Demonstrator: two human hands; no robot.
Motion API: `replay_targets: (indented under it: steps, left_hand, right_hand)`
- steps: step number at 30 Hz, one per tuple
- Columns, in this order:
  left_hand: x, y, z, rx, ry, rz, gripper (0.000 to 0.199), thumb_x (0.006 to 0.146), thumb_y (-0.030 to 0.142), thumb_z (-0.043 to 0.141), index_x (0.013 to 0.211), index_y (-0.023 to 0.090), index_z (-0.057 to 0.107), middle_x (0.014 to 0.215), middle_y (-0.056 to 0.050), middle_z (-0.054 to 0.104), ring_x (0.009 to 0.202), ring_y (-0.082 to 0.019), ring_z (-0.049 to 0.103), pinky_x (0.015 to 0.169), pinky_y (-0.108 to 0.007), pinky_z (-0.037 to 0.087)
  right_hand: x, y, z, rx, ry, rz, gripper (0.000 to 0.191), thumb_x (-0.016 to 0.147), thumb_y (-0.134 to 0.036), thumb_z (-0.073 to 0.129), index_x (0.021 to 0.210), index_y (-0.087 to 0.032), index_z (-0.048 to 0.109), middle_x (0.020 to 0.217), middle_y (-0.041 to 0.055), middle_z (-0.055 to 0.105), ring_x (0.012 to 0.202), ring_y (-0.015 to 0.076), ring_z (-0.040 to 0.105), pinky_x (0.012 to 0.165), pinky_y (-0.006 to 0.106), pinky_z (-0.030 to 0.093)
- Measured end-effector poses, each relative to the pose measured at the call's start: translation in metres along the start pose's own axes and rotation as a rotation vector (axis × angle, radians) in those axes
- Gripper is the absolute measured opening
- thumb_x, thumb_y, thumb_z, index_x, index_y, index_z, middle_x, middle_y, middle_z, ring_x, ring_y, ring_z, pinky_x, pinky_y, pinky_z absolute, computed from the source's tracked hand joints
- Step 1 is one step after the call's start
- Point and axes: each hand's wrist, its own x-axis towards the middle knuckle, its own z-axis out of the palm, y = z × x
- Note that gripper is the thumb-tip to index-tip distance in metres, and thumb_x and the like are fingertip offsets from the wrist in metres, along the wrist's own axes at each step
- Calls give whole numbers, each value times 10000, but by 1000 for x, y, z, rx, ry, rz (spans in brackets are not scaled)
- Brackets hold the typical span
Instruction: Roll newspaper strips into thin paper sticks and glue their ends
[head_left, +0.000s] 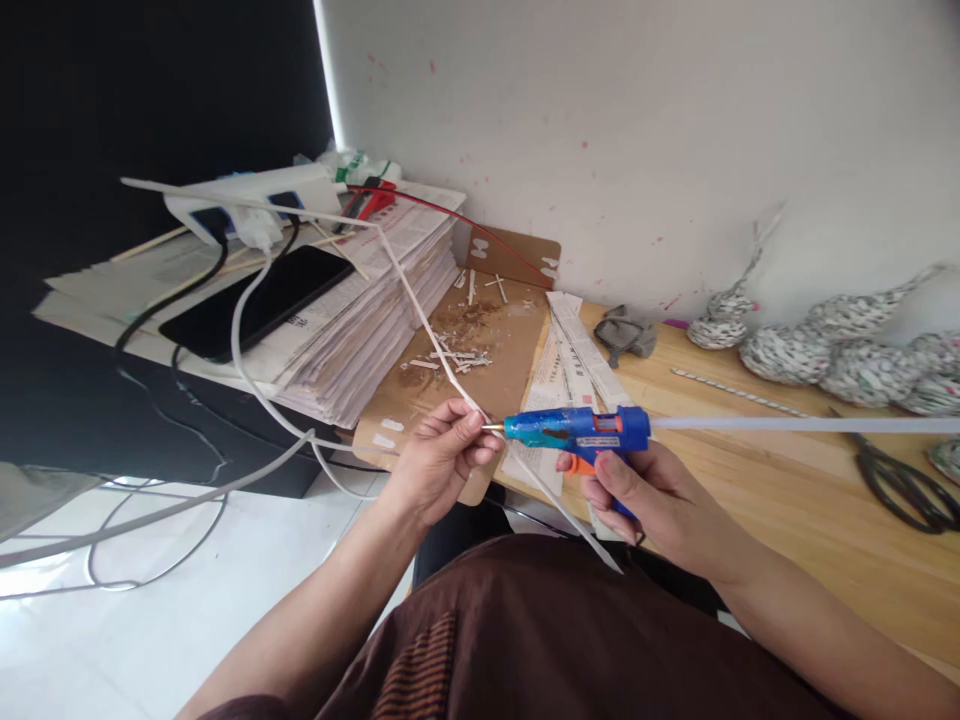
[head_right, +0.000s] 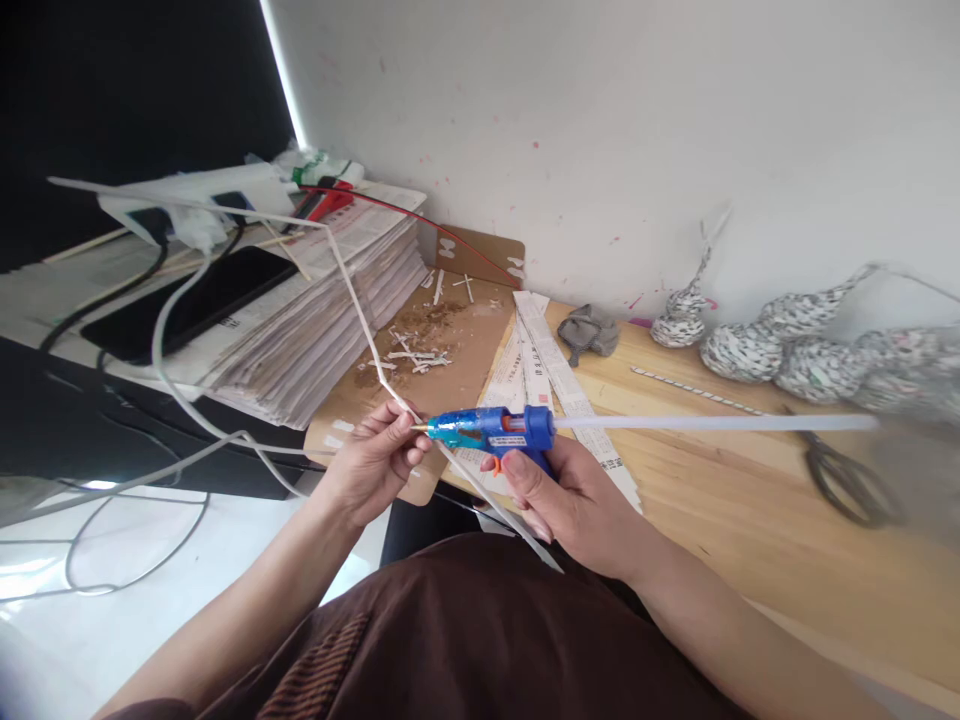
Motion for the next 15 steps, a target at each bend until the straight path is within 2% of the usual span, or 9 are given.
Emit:
replay_targets:
  steps: [4,7,9,11,15]
  left_hand:
    - [0,0,-2,14,-9,5,252,667,221,798,761,132,583,708,-27,685,593,-95,662,511,-121,523]
    - [-1,1,-2,21,-26,13,224,687,215,783,761,128,591,743,-43,697,606,-93,664,529,-126,529]
    - [-2,1,-2,25,-42,14,204,695,198,776,776,129,602,752,-45,700,611,-92,664,534,-127,528]
    - [-3,1,-2,31,-55,14,185,701,175,768,789,129,612,756,-43,701,615,-89,663,537,-124,525]
    - [-5,2,-2,46,-73,22,155,709,149,757,779,127,621,750,-38,697,614,-85,659,533,-121,515]
  right_hand:
    - [1,-7,-1,111,26,17,382,905,-534,454,916,-169,565,655,-19,459,417,48,381,386,194,253]
    - [13,-12,0,251,158,0,394,872,-556,498,938,-176,578,683,-5,496,465,77,455,390,197,303]
    - [29,-13,-1,340,256,47,416,860,-581,498,920,-178,583,698,4,523,529,100,515,422,198,371]
    - [52,-11,-2,414,305,179,471,855,-629,454,899,-178,581,692,7,546,547,112,548,426,199,400]
    - [103,-6,-5,482,306,303,549,868,-679,331,851,-177,551,601,-1,550,458,121,532,381,215,403]
